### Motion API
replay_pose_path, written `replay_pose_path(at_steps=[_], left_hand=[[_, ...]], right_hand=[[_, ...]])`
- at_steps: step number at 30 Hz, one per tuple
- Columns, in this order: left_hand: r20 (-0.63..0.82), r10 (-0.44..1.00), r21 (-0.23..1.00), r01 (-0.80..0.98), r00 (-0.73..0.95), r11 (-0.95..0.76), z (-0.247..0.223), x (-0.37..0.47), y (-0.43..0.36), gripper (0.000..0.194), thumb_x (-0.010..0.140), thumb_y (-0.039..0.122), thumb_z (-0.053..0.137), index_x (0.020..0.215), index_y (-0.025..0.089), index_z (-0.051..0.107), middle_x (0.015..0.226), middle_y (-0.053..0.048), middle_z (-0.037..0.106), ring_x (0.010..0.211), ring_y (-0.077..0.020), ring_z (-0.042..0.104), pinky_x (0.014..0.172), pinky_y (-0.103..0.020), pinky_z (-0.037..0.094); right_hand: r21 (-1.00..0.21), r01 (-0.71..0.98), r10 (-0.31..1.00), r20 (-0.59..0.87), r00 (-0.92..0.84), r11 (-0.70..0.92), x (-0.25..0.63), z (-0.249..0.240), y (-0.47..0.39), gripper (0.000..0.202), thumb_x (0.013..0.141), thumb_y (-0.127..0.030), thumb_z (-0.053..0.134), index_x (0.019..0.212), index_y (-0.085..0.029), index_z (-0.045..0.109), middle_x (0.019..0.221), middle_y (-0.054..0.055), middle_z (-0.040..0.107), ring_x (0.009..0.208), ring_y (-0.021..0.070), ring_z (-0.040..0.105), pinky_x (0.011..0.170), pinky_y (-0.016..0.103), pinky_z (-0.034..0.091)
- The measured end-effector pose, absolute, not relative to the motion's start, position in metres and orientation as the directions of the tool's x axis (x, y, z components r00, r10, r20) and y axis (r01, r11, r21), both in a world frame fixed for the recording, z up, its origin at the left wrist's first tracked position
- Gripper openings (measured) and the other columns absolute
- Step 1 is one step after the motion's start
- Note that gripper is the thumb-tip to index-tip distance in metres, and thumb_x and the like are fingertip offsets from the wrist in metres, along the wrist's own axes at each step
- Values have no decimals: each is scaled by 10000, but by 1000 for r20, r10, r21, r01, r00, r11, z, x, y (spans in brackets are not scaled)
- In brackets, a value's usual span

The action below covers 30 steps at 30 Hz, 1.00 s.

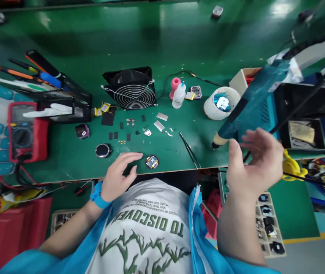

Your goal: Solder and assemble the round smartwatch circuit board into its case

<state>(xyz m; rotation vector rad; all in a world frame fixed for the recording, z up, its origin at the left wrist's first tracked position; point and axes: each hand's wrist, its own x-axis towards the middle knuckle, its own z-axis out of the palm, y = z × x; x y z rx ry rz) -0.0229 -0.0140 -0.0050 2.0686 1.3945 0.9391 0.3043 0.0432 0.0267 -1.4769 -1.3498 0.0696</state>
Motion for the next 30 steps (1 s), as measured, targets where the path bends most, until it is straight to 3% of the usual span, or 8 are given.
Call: replay_pose_path(at_steps=[2,4,7,10,15,18,30], left_hand=[[262,925,696,610,276,-379,-4,-23,-14,414,938,8,552,1300,201,606,1253,-69,725,1168,-198,667,1065,-378,547],[228,913,685,611,337,-397,-3,-22,-10,466,947,35,581,1379,209,572,1319,-75,708,1218,-215,638,1078,-398,535],[163,867,646,613,470,-454,-2,-19,-1,548,972,89,611,1489,232,499,1431,-78,664,1282,-248,590,1071,-436,529],[133,826,598,620,548,-508,-3,-14,7,523,998,148,624,1497,248,502,1419,-68,683,1255,-264,587,1012,-447,538],[236,822,542,631,519,-554,-11,-9,10,218,1018,268,646,1226,211,677,1298,-68,745,1171,-252,609,940,-412,531],[297,809,506,635,507,-584,-13,-7,8,196,1022,295,646,1185,203,703,1274,-72,752,1153,-246,615,918,-403,527],[314,805,487,643,503,-591,-12,-6,6,154,1005,252,672,1137,225,746,1276,-62,746,1154,-245,610,880,-391,517]], right_hand=[[-641,743,763,574,298,192,290,27,21,204,897,-253,777,1095,-234,731,935,33,736,792,182,708,709,338,564],[-624,744,863,489,131,241,271,26,5,77,924,-183,722,980,-236,725,843,3,730,728,151,686,680,297,550],[-688,638,930,343,-134,346,245,20,-5,116,955,-117,646,955,-228,682,813,-2,721,681,125,668,632,257,542],[-722,556,911,321,-258,412,226,11,-7,130,978,-105,603,970,-218,668,817,17,720,707,137,681,647,264,564],[-689,548,879,350,-323,475,216,0,-7,121,986,-119,610,993,-204,696,867,53,734,793,169,672,740,314,589],[-670,554,868,354,-348,495,216,-3,-6,120,983,-122,621,1005,-193,715,885,66,731,795,175,649,732,321,584],[-649,563,859,364,-361,512,211,-5,-4,126,987,-132,621,1015,-203,721,881,57,728,793,177,640,714,330,578]])
